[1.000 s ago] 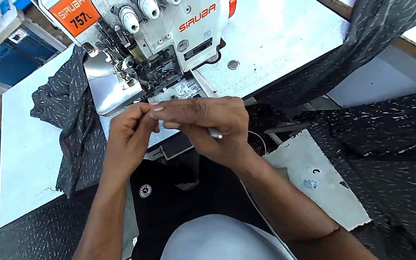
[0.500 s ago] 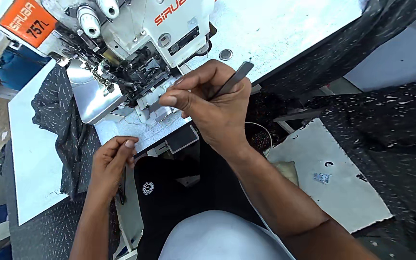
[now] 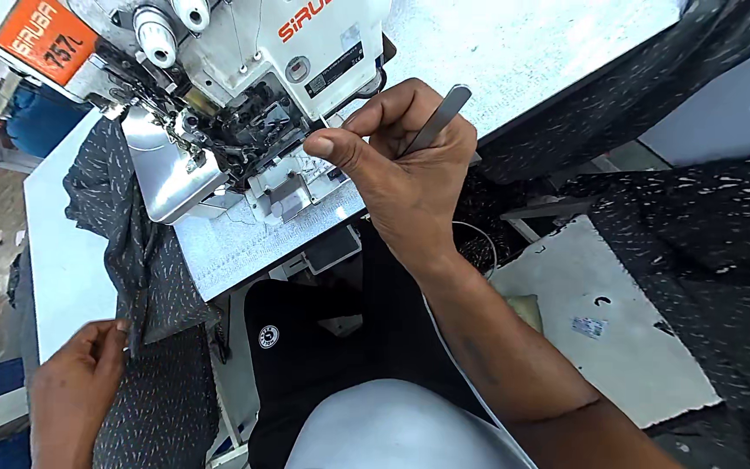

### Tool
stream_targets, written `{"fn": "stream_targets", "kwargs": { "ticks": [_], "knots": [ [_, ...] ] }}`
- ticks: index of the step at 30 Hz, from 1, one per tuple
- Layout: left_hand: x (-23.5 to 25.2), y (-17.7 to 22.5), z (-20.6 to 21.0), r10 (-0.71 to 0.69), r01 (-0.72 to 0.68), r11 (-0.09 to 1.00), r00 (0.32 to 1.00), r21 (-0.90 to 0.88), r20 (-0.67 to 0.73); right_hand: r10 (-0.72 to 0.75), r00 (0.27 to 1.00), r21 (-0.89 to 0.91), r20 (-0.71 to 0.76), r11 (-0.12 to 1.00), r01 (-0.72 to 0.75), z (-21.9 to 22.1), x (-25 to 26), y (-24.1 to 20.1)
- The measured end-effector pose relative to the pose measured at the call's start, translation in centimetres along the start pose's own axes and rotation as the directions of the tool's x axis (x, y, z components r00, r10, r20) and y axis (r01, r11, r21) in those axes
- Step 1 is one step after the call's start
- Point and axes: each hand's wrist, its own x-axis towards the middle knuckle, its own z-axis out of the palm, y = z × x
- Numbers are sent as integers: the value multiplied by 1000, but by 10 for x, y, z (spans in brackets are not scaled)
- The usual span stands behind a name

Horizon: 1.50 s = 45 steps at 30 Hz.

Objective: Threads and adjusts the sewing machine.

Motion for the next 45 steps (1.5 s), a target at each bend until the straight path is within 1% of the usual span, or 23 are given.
{"fn": "stream_targets", "kwargs": {
  "ticks": [2, 3, 4, 5, 6, 8, 9, 10, 11, 13, 15, 17, 20, 23, 25, 29, 31, 34, 39, 41, 42, 44, 45],
  "knots": [
    [-10, -11, -10, -14, 11, 997, 999, 71, 41, -21, 1000, -33, 12, 999, 21, 0, -2, -1],
    [-14, -12, -17, -5, 5, 999, 1000, 46, 4, -45, 998, -67, 32, 997, 47, -1, -3, -3],
    [-16, -9, -23, 8, -8, 1000, 998, -8, -67, -77, 995, -107, 57, 991, 82, 0, -5, -4],
    [-17, -1, -29, 10, -27, 994, 987, -105, -158, -108, 991, -148, 82, 982, 119, 1, -7, -6],
    [-16, 14, -34, 7, -69, 967, 969, -245, -246, -137, 984, -180, 109, 971, 155, 3, -10, -7],
    [-11, 57, -39, 7, -206, 827, 934, -524, -356, -191, 968, -244, 161, 943, 226, 9, -17, -9],
    [-8, 78, -40, 60, -292, 749, 924, -595, -378, -214, 960, -274, 182, 926, 259, 13, -20, -9],
    [-4, 97, -41, 164, -392, 696, 903, -602, -398, -233, 951, -301, 205, 909, 288, 17, -24, -9],
    [-1, 117, -41, 285, -491, 666, 863, -561, -417, -250, 941, -326, 227, 891, 315, 20, -27, -9],
    [1, 166, -42, 483, -635, 649, 769, -419, -418, -276, 924, -375, 263, 854, 362, 25, -30, -11],
    [4, 204, -39, 595, -708, 641, 703, -298, -390, -299, 908, -410, 295, 818, 403, 26, -32, -12],
    [10, 223, -35, 652, -734, 625, 678, -265, -341, -318, 889, -438, 329, 783, 442, 23, -32, -11],
    [23, 227, -29, 662, -730, 586, 681, -352, -313, -331, 866, -466, 374, 741, 484, 19, -30, -7],
    [26, 225, -28, 617, -675, 592, 731, -439, -292, -336, 854, -470, 397, 725, 503, 19, -31, -1],
    [26, 225, -28, 590, -664, 608, 745, -435, -311, -334, 857, -477, 392, 723, 499, 21, -32, 2],
    [30, 224, -21, 587, -701, 644, 710, -308, -388, -316, 866, -495, 388, 722, 484, 24, -32, 5],
    [33, 222, -17, 586, -705, 651, 703, -283, -404, -305, 865, -517, 399, 704, 487, 25, -32, 6],
    [40, 219, -14, 570, -691, 650, 719, -317, -397, -283, 854, -555, 437, 662, 504, 23, -30, 6],
    [65, 212, -7, 543, -665, 614, 747, -425, -383, -232, 844, -627, 484, 581, 520, 19, -27, 10],
    [75, 211, -6, 540, -652, 606, 758, -456, -365, -168, 852, -672, 496, 547, 499, 14, -27, 9],
    [80, 210, -5, 543, -647, 609, 762, -458, -354, -137, 862, -687, 487, 549, 476, 10, -27, 6],
    [88, 207, -5, 547, -638, 626, 769, -448, -331, -103, 895, -705, 434, 579, 409, 0, -26, -1],
    [91, 206, -5, 551, -639, 631, 768, -439, -327, -97, 914, -700, 393, 613, 366, -6, -25, -6]
  ]
}}
